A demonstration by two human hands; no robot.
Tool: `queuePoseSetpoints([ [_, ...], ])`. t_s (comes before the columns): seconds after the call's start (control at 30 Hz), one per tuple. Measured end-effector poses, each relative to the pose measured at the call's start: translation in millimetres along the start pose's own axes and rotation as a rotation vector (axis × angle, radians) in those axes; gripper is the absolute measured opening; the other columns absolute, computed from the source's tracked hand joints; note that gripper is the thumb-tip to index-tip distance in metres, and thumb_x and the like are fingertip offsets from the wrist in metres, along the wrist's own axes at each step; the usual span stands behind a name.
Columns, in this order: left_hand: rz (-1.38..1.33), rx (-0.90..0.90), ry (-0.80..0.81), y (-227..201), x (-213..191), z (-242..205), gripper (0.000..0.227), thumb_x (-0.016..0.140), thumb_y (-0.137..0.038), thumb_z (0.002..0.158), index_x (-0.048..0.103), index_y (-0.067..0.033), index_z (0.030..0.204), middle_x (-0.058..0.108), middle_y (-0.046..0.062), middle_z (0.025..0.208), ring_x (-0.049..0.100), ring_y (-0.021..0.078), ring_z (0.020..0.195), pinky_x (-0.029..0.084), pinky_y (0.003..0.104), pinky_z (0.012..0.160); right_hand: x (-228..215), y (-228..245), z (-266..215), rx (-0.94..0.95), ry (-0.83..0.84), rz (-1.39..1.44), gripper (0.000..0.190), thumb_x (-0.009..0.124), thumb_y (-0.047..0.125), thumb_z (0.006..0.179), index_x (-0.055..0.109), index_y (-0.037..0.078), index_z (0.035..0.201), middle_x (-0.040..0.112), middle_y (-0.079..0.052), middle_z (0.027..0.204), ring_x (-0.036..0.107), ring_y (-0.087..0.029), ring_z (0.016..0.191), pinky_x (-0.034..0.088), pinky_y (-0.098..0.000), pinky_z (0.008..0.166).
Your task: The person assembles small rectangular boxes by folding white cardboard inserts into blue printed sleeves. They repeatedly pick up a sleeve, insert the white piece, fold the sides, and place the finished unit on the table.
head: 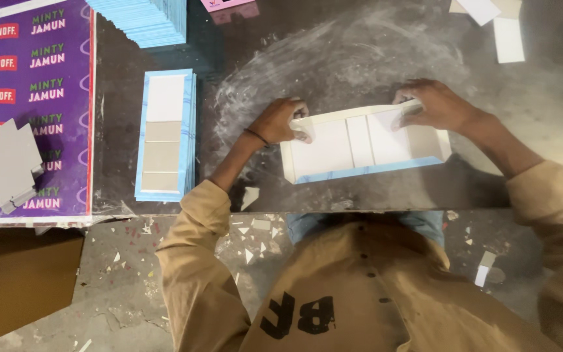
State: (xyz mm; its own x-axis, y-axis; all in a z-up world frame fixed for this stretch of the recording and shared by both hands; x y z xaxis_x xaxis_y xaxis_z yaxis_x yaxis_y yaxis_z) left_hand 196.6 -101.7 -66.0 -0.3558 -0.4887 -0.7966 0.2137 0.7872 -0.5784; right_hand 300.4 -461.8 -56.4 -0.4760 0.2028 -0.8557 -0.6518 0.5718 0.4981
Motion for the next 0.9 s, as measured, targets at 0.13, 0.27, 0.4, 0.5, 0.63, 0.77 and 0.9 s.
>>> queuePoseSetpoints([
  [0.13, -0.016, 0.158, -0.117, -22.7, 19.0, 11.1, 0.069, 0.099, -0.036, 0.058, 0.063, -0.0039, 0.107, 0.061, 0.014, 0.113, 0.057, 0.0323, 0.108, 0.046, 0.045, 0.097, 4.4, 1.3, -0.9, -0.068, -0.021, -0.034, 0.054, 0.080, 0.044, 0.077, 0.073, 0.009, 0.117, 0.067, -0.017, 0.126, 0.056, -0.037, 0.126, 0.040, -0.0512, 0.112],
  [0.27, -0.044, 0.164, -0.024, -36.2, 28.9, 19.1, 0.062, 0.093, -0.028, 0.067, 0.063, -0.0049, 0.117, 0.058, 0.012, 0.121, 0.053, 0.0310, 0.120, 0.044, 0.042, 0.107, 3.8, 3.2, -5.8, -0.084, -0.007, -0.068, 0.048, 0.076, 0.039, 0.081, 0.074, 0.014, 0.123, 0.061, -0.013, 0.139, 0.048, -0.035, 0.139, 0.037, -0.0473, 0.120],
  [0.4, 0.156, 0.242, -0.015, -36.3, 39.3, 11.9, 0.058, 0.082, -0.028, 0.081, 0.060, -0.0082, 0.132, 0.057, 0.011, 0.129, 0.052, 0.0297, 0.128, 0.042, 0.039, 0.115, 9.2, 3.1, -21.7, -0.215, -0.066, -0.228, 0.032, 0.067, 0.037, 0.088, 0.073, 0.023, 0.116, 0.048, -0.003, 0.161, 0.037, -0.027, 0.151, 0.032, -0.0428, 0.127],
  [0.5, 0.475, 0.340, -0.124, -33.9, 49.4, -4.1, 0.057, 0.070, -0.029, 0.091, 0.055, -0.0059, 0.141, 0.053, 0.012, 0.141, 0.049, 0.0322, 0.133, 0.041, 0.039, 0.112, 20.5, 0.9, -36.5, -0.259, -0.063, -0.346, 0.049, 0.052, 0.037, 0.103, 0.056, 0.021, 0.148, 0.041, 0.006, 0.165, 0.033, -0.016, 0.157, 0.032, -0.0377, 0.127],
  [0.63, 0.622, 0.323, -0.123, -30.4, 56.4, -19.8, 0.065, 0.060, -0.037, 0.094, 0.049, -0.0005, 0.147, 0.051, 0.012, 0.142, 0.047, 0.0346, 0.131, 0.040, 0.044, 0.114, 21.3, -11.5, -60.7, -0.243, -0.096, -0.675, 0.058, 0.046, 0.035, 0.099, 0.044, 0.018, 0.155, 0.040, -0.001, 0.163, 0.037, -0.017, 0.148, 0.030, -0.0383, 0.123],
  [0.77, 0.586, 0.254, -0.151, -31.3, 52.8, -37.2, 0.060, 0.062, -0.032, 0.095, 0.050, -0.0023, 0.145, 0.050, 0.013, 0.143, 0.048, 0.0334, 0.129, 0.042, 0.046, 0.111, 23.1, -2.8, -73.8, -0.121, -0.005, -0.698, 0.055, 0.044, 0.036, 0.106, 0.050, 0.005, 0.151, 0.048, -0.014, 0.155, 0.049, -0.025, 0.136, 0.036, -0.0391, 0.121],
  [0.9, 0.579, 0.250, -0.164, -33.3, 51.5, -35.2, 0.054, 0.063, -0.026, 0.096, 0.054, -0.0010, 0.143, 0.054, 0.011, 0.141, 0.051, 0.0290, 0.129, 0.043, 0.043, 0.115, 56.7, 51.9, -47.2, -0.160, -0.197, -0.542, 0.038, 0.055, 0.031, 0.097, 0.068, 0.000, 0.115, 0.052, -0.027, 0.148, 0.054, -0.038, 0.133, 0.045, -0.0450, 0.107],
])
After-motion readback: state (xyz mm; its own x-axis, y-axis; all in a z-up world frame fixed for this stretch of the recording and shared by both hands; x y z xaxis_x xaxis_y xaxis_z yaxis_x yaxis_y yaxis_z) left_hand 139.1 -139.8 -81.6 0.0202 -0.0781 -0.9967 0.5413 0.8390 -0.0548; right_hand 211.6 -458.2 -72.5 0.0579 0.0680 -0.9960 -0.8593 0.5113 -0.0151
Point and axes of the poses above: each hand's wrist, its own z-axis towards the middle knuckle, its own x-axis out of the palm, y = z × x, the point moved 1 cm from there along z, towards the middle knuckle
